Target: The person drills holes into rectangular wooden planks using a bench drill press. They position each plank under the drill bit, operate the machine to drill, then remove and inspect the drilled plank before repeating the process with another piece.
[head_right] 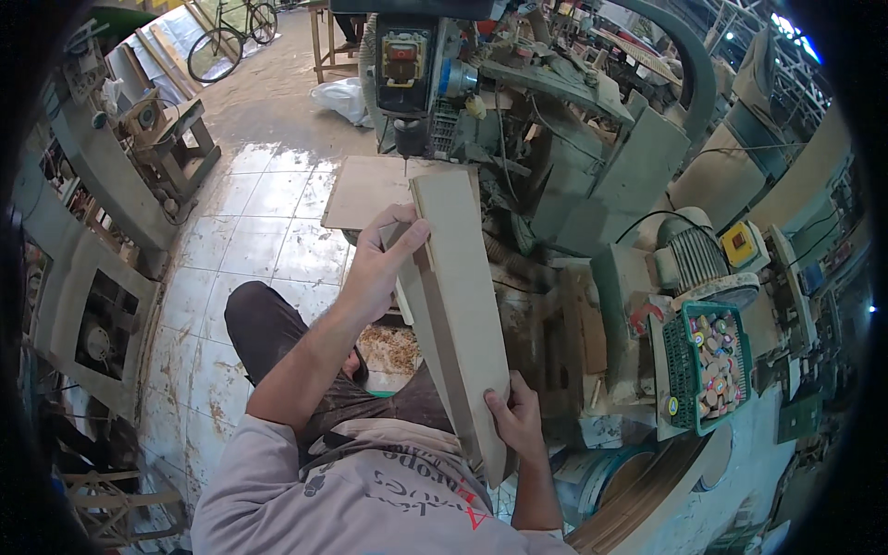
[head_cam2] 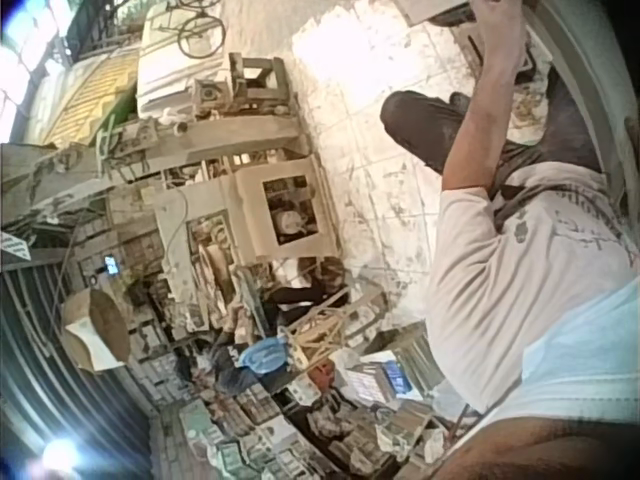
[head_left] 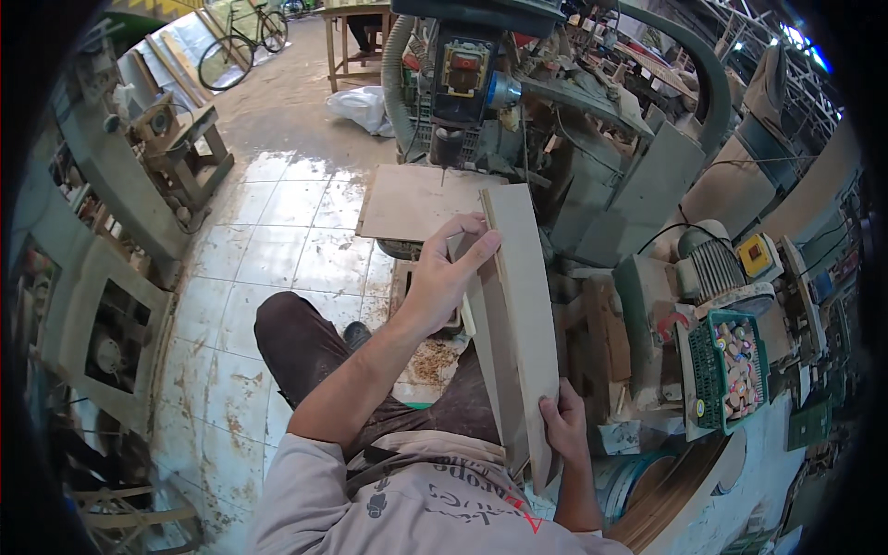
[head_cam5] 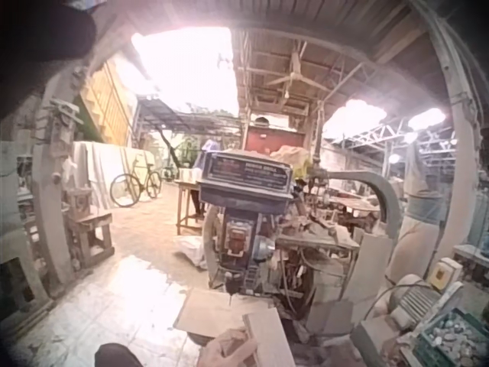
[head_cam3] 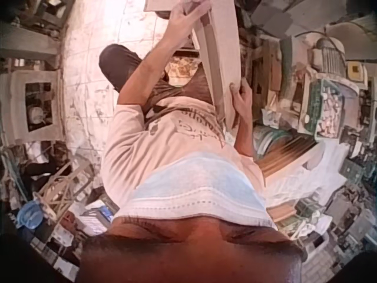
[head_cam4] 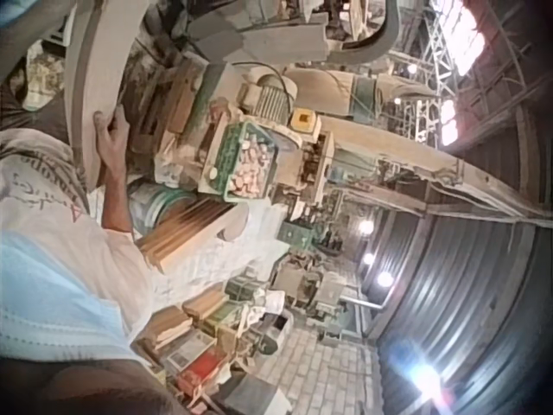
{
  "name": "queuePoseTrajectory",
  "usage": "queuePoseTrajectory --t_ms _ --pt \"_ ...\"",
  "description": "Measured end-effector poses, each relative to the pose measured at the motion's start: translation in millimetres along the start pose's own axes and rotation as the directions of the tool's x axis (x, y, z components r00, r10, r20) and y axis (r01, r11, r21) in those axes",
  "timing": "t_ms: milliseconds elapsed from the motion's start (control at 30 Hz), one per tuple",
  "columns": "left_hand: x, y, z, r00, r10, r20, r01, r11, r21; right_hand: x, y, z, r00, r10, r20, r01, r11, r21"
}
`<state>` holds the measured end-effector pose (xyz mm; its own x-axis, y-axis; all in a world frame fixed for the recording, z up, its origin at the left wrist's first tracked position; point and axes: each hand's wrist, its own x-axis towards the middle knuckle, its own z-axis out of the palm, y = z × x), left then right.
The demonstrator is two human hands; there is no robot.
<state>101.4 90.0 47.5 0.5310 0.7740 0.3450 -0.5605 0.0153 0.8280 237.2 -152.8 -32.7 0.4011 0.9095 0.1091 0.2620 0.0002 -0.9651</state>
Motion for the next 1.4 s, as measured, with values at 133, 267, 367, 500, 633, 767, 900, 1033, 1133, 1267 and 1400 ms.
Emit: queuePoseTrajectory --t_ms 133,267,367,500,633,767,900,1033,1133,1267,1400 --pt "-1.2 2.2 2.5 0.998 -0.064 -0.007 0.063 0.994 -0.09 1.0 0.3 5.1 1.0 0.011 -0.002 -0.011 1.0 0.029" --pt "1.7 -9.4 -10.2 1.0 0.009 0.029 -0.008 0.999 -0.035 -0.6 5.1 6.8 1.0 0.008 0.008 -0.009 1.0 0.021" --pt "3.4 -13.0 -11.6 0.999 0.035 0.035 -0.034 0.999 -0.036 -0.5 2.1 9.3 1.0 0.013 0.012 -0.014 0.999 0.043" --pt "1.1 -10.4 -11.6 0.999 0.008 0.04 -0.006 0.998 -0.061 -0.7 3.5 9.6 0.999 0.004 0.041 -0.007 0.997 0.079" --pt "1.3 -7.0 -11.8 0.999 -0.036 0.005 0.036 0.995 -0.092 -5.4 18.6 1.3 0.96 0.118 0.254 -0.194 0.934 0.3" --pt "0.5 5.1 -1.9 0.975 -0.2 -0.096 0.175 0.959 -0.223 -17.4 53.1 -6.4 0.683 -0.115 0.722 -0.615 0.443 0.652" --pt "1.8 6.0 -22.9 0.942 -0.335 -0.012 0.319 0.906 -0.277 5.0 77.6 37.1 0.261 -0.692 0.673 -0.923 0.025 0.384" --pt "0.8 11.3 -19.3 0.945 -0.325 0.035 0.319 0.895 -0.311 -13.9 26.5 28.9 0.402 -0.172 0.899 -0.862 0.261 0.435" --pt "-1.8 14.5 -21.6 0.951 -0.308 0.035 0.305 0.907 -0.291 -7.3 -12.3 10.7 0.627 0.235 0.742 -0.585 0.771 0.25" --pt "-5.0 17.0 -16.8 0.959 -0.284 0.015 0.278 0.925 -0.259 36.0 -19.2 -36.7 0.836 0.148 0.528 -0.173 0.985 -0.001" --pt "-4.7 21.7 -11.4 0.96 -0.279 0.004 0.271 0.928 -0.257 97.7 -107.1 -15.8 0.954 -0.135 0.266 0.084 0.977 0.195"
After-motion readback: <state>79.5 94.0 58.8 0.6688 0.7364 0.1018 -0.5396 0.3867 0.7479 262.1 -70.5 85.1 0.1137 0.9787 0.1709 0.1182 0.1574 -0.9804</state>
